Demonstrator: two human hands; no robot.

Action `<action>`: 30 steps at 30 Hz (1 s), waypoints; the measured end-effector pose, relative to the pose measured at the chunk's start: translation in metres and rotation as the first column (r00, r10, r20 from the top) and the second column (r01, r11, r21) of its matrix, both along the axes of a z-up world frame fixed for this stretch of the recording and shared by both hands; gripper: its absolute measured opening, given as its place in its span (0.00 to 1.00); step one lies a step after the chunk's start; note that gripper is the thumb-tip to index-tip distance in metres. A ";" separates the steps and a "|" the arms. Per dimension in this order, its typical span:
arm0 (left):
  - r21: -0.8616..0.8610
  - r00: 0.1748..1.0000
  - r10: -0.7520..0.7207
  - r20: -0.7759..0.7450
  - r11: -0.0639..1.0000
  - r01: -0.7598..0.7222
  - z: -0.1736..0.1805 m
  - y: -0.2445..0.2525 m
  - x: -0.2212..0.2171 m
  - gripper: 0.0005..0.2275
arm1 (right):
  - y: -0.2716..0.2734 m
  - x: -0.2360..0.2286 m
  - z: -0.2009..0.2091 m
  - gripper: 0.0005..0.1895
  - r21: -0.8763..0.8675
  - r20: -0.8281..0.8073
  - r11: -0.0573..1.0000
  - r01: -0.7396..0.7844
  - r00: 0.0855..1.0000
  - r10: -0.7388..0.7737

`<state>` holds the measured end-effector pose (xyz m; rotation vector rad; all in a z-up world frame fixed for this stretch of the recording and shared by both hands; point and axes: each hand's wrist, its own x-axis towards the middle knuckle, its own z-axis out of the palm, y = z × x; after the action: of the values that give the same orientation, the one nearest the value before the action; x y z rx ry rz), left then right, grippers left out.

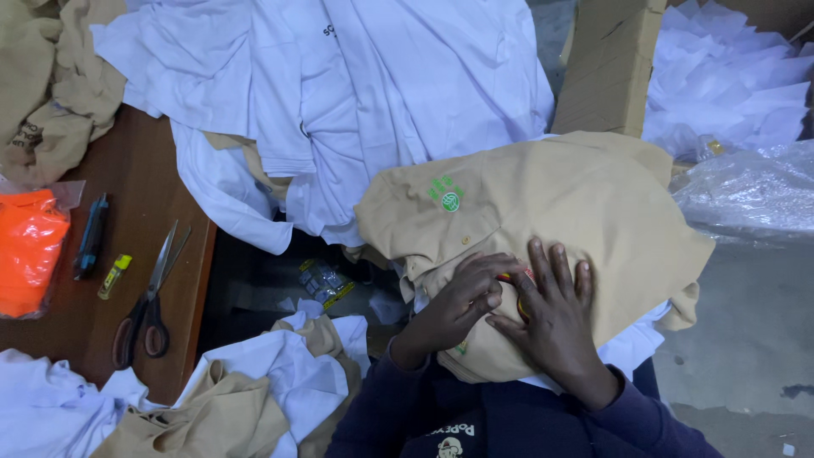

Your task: The person trims excess threads from embroidered logos on white and tan shirts using a small pair of snips.

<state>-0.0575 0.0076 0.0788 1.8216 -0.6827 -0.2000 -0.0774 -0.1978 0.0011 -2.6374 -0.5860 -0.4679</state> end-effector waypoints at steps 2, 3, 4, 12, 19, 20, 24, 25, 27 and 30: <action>0.030 0.996 0.064 0.055 0.997 -0.066 -0.015 -0.004 0.000 0.17 | -0.001 -0.001 -0.002 0.48 -0.042 -0.004 0.999 0.020 1.000 -0.020; 0.059 0.986 0.131 0.106 0.989 -0.138 -0.022 -0.006 0.001 0.18 | -0.001 -0.002 -0.004 0.50 -0.080 -0.013 0.996 0.035 0.999 -0.036; 0.059 0.987 0.124 0.102 0.990 -0.131 -0.017 -0.005 0.000 0.18 | -0.002 -0.003 -0.003 0.50 -0.080 -0.016 0.996 0.042 0.999 -0.043; 0.038 0.915 0.364 -0.175 0.931 -0.363 -0.022 0.002 0.001 0.12 | 0.003 -0.002 -0.004 0.54 -0.148 -0.022 0.988 0.053 0.998 -0.057; 0.379 0.830 0.147 0.539 0.837 -0.395 -0.031 0.010 0.000 0.08 | 0.003 -0.007 -0.011 0.52 -0.198 -0.043 0.979 0.052 0.997 -0.062; 0.439 0.751 0.108 0.651 0.754 -0.488 -0.031 0.024 0.006 0.03 | 0.002 -0.007 -0.012 0.54 -0.180 -0.053 0.982 0.054 0.997 -0.064; 0.309 0.579 0.318 0.750 0.606 -0.733 -0.030 0.119 0.017 0.15 | -0.004 -0.007 -0.012 0.53 -0.106 -0.046 0.994 0.038 0.998 -0.043; 0.311 0.579 0.314 0.752 0.605 -0.733 -0.021 0.121 0.011 0.15 | -0.004 -0.005 -0.014 0.53 -0.102 -0.045 0.994 0.039 0.998 -0.044; 0.417 0.646 0.664 0.376 0.501 -0.758 -0.005 0.127 -0.005 0.11 | -0.003 -0.005 -0.017 0.55 -0.109 -0.044 0.994 0.010 0.999 -0.015; 0.491 0.733 0.414 0.539 0.554 -0.673 -0.045 0.103 -0.022 0.11 | -0.002 -0.001 0.004 0.55 0.225 -0.254 0.974 0.008 0.966 0.051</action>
<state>-0.0794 0.1108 0.0340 2.7343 -0.2232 0.4047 -0.0788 -0.2000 0.0051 -2.4202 -0.4496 -0.1653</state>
